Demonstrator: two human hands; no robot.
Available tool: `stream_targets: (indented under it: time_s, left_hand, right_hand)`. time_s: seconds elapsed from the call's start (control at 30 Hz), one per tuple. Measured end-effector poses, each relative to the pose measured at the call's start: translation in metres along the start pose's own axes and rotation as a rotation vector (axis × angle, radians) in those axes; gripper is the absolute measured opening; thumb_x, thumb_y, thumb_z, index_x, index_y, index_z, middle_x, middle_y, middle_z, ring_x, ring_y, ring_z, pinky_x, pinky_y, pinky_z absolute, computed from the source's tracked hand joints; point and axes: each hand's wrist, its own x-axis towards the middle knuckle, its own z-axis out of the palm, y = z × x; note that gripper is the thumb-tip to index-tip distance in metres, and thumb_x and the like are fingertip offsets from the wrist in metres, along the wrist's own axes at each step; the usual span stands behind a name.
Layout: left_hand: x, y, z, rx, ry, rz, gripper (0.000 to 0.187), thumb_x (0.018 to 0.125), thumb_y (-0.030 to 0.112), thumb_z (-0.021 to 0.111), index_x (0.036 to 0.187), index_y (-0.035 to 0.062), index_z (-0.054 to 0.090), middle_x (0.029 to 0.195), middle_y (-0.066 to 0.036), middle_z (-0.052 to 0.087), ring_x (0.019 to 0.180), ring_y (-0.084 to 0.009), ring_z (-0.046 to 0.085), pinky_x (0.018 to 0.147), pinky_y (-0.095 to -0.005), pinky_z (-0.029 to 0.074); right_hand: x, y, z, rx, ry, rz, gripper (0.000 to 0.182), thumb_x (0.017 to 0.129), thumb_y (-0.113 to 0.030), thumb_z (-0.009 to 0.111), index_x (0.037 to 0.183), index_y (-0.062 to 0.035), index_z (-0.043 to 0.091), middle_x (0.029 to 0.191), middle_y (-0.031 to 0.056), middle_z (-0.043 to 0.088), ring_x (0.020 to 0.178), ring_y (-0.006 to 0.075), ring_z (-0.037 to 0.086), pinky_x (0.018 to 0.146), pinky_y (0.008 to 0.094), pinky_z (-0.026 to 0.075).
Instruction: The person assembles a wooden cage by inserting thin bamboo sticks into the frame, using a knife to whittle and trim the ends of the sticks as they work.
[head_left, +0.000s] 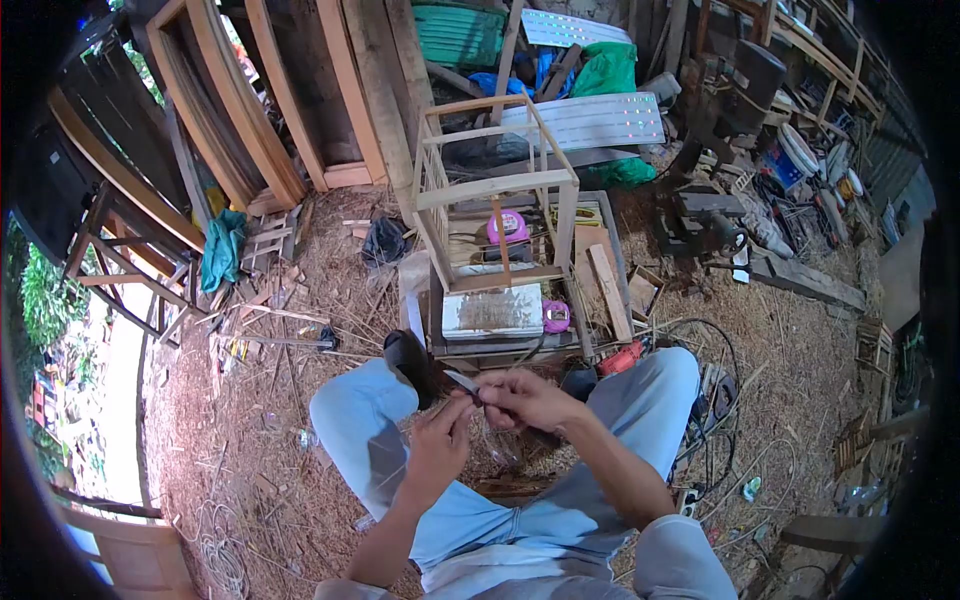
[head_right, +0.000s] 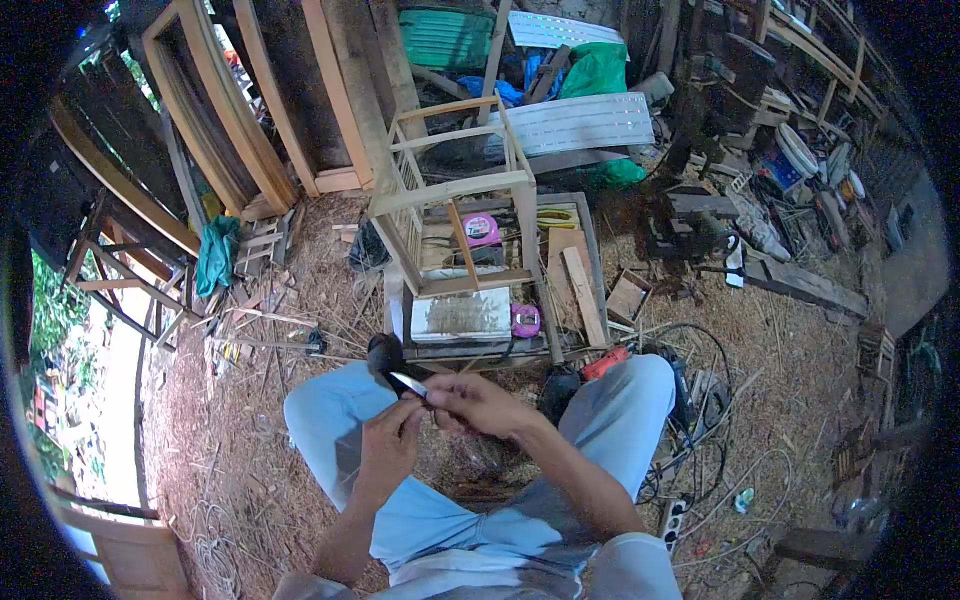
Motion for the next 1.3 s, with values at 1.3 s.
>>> stream_targets:
  time_s: [1.3]
  left_hand:
    - [-0.027,-0.009,0.008,0.095,0.08,0.005,0.014,0.082,-0.002,0.054,0.095,0.0013,0.061,0.087,-0.015,0.064,0.071,-0.0296,0.063,0.06,-0.0344,0.048]
  right_hand:
    - [-0.017,-0.007,-0.033,-0.159,0.006,0.193,0.025,0.092,-0.023,0.053,0.109,-0.0057,0.062,0.059,-0.004,0.046,0.049,0.003,0.039,0.039,0.0174,0.027]
